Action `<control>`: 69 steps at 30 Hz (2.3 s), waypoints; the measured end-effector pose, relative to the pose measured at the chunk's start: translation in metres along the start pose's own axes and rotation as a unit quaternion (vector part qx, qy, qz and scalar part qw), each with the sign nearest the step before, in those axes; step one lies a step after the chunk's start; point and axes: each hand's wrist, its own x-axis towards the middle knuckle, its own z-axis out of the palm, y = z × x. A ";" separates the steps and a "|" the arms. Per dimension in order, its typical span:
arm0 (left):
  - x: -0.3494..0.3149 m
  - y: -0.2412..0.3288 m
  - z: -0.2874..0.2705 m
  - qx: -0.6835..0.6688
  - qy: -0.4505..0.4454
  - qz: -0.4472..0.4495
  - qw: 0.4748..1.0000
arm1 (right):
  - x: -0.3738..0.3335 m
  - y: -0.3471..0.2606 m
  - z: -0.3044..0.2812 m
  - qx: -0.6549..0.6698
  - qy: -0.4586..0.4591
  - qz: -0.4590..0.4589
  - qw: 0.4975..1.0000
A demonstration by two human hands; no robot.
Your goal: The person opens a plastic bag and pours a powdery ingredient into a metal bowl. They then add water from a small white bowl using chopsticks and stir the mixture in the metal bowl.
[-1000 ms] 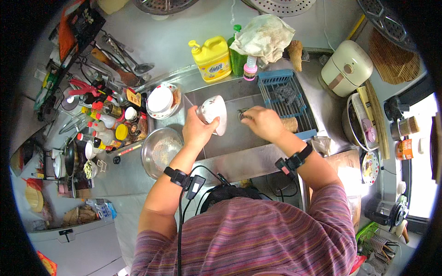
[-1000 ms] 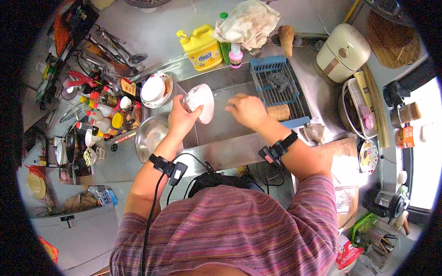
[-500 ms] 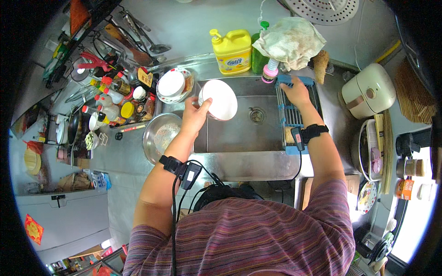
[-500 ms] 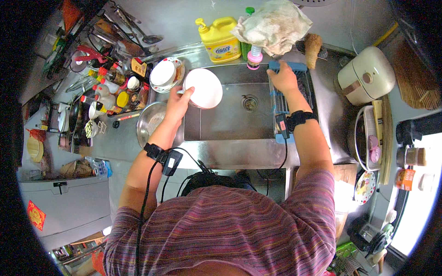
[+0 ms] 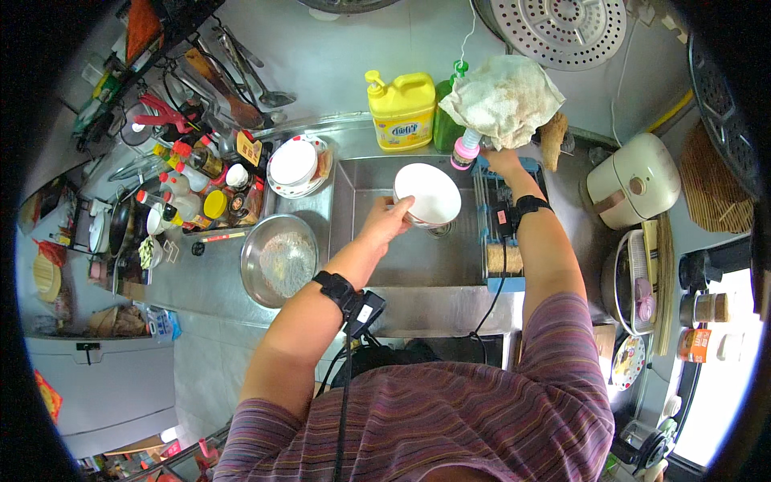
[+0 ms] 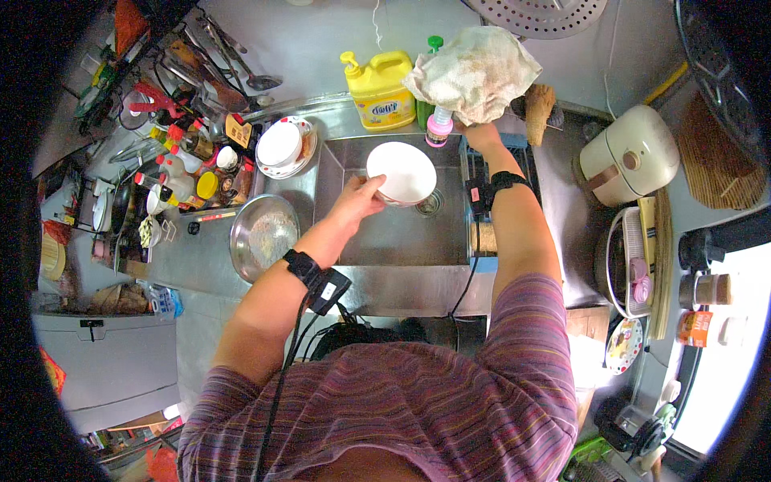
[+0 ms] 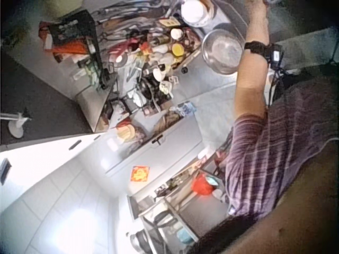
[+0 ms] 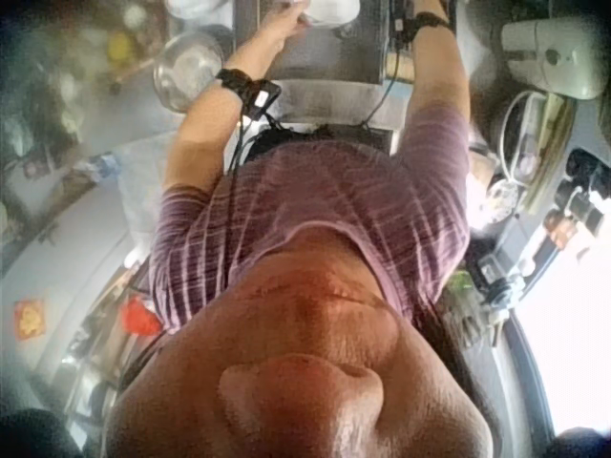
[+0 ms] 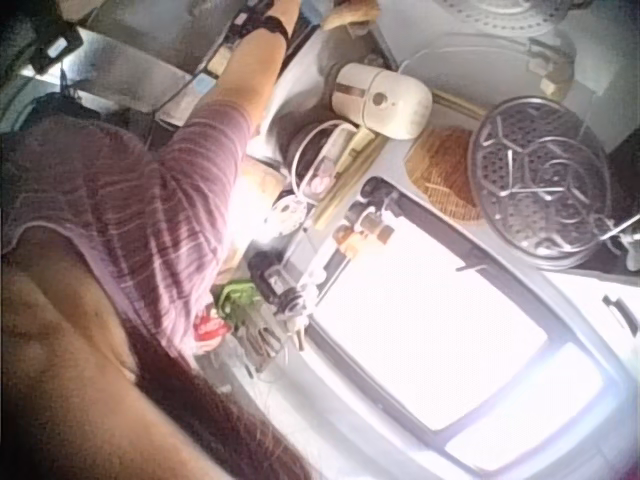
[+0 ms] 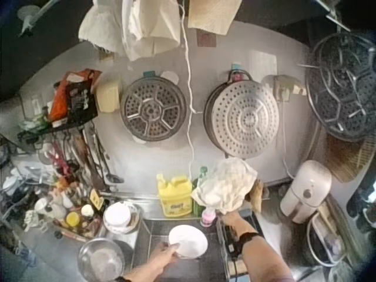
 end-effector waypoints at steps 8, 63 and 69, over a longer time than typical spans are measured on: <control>0.017 -0.001 0.031 -0.043 0.010 -0.011 0.999 | -0.016 -0.018 -0.013 -0.104 -0.001 -0.045 0.994; 0.033 -0.003 0.045 -0.073 -0.038 -0.014 0.996 | -0.011 -0.009 0.006 -0.119 0.036 -0.135 0.983; 0.032 -0.001 0.045 -0.077 -0.039 -0.017 0.996 | -0.019 -0.019 0.000 -0.112 0.009 -0.109 0.988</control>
